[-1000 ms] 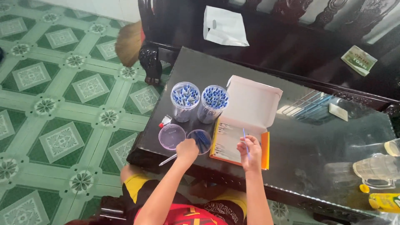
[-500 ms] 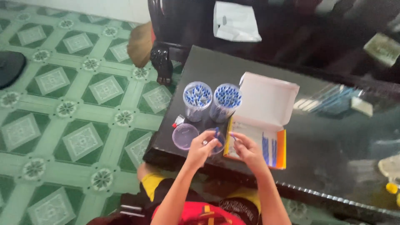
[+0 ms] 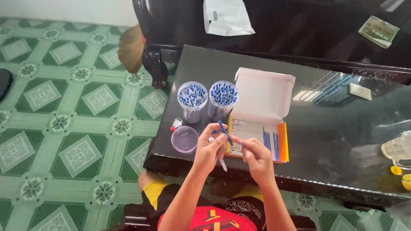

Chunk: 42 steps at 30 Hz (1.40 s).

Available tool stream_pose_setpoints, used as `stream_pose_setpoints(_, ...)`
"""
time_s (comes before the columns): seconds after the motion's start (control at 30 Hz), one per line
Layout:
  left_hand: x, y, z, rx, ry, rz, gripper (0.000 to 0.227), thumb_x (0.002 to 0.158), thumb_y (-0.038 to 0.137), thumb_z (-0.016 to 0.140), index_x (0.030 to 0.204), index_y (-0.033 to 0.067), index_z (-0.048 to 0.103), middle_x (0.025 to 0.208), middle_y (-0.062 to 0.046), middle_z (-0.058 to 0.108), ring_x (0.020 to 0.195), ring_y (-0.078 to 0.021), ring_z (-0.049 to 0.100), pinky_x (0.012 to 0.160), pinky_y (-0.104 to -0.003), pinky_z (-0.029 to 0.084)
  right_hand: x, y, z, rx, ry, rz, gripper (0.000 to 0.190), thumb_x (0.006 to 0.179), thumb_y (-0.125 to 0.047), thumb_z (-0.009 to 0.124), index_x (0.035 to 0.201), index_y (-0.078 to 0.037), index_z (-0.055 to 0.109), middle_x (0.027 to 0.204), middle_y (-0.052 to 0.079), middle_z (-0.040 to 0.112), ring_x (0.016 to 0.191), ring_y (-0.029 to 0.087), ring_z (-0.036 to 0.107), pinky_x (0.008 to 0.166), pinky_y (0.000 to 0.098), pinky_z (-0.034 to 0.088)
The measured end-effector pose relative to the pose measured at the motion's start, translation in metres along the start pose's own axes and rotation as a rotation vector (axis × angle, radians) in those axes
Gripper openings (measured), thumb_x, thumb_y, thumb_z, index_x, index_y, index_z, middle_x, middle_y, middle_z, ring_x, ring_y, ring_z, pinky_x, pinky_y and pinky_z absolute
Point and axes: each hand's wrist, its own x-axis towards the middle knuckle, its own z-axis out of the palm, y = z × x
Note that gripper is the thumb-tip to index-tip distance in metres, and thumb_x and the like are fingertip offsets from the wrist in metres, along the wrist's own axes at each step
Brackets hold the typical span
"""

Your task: A person is manually assembling pens by inserting blue ink refills into white pen barrels at a table.

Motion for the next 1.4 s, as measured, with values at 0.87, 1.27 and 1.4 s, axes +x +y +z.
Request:
stream_pose_setpoints(0.87, -0.007, -0.016, 0.01, 0.464, 0.181, 0.097, 0.012, 0.086, 0.006, 0.078, 0.098, 0.0078, 0.074, 0.08, -0.01, 0.075, 0.044, -0.0117, 0.056, 0.043, -0.024, 0.049, 0.005, -0.001, 0.022, 0.073, 0.092, 0.34, 0.013, 0.094, -0.016, 0.07, 0.087, -0.01, 0.079, 0.058, 0.002, 0.058, 0.057, 0.008, 0.05, 0.051, 0.0256, 0.046)
stream_pose_setpoints(1.27, -0.009, -0.072, -0.019, -0.125, -0.18, -0.073, 0.012, 0.106, 0.02, 0.05, 0.103, 0.0085, 0.051, 0.091, -0.012, 0.06, 0.061, -0.0139, 0.052, 0.055, -0.025, 0.042, 0.039, -0.012, 0.002, 1.167, 0.33, -0.112, 0.016, 0.103, -0.02, 0.06, 0.111, -0.007, 0.065, 0.114, 0.005, 0.048, 0.105, 0.017, 0.044, 0.075, 0.0276, 0.037)
stream_pose_setpoints(1.4, -0.016, -0.077, -0.013, -0.119, -0.2, -0.045, 0.015, 0.102, 0.012, 0.064, 0.103, -0.0025, 0.059, 0.081, -0.019, 0.058, 0.058, -0.0187, 0.053, 0.053, -0.028, 0.043, 0.04, -0.005, 0.009, 1.221, 0.267, -0.053, 0.016, 0.104, -0.021, 0.059, 0.11, -0.009, 0.067, 0.11, 0.003, 0.047, 0.105, 0.017, 0.045, 0.074, 0.0279, 0.037)
